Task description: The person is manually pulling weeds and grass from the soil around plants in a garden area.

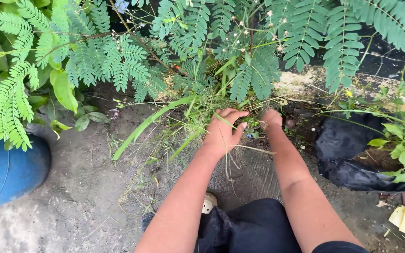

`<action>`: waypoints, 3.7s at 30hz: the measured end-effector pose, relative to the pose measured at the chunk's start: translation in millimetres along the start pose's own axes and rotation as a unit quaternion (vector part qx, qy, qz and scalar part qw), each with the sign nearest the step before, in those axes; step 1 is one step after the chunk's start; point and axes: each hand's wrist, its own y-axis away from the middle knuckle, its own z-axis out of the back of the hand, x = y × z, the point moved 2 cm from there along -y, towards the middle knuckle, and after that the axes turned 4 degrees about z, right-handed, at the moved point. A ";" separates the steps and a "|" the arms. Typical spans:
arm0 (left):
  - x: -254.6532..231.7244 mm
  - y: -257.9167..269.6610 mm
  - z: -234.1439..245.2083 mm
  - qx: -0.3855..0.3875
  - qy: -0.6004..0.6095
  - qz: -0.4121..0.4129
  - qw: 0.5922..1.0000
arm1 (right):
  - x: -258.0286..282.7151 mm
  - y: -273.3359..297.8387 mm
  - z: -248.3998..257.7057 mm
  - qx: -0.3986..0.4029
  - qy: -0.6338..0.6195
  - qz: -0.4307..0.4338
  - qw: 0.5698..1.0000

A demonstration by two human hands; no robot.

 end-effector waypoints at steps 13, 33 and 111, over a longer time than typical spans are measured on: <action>-52.3 -4.5 23.7 0.208 -0.217 0.211 0.930 | -65.3 150.2 39.0 -0.062 0.067 0.186 0.978; -18.6 -15.8 -14.6 0.119 -0.171 0.126 0.970 | -136.0 75.5 -30.9 -0.150 0.322 0.185 0.916; -52.3 -17.8 7.4 0.034 -0.059 0.052 0.996 | -126.5 136.9 12.2 -0.058 -0.430 -0.080 0.898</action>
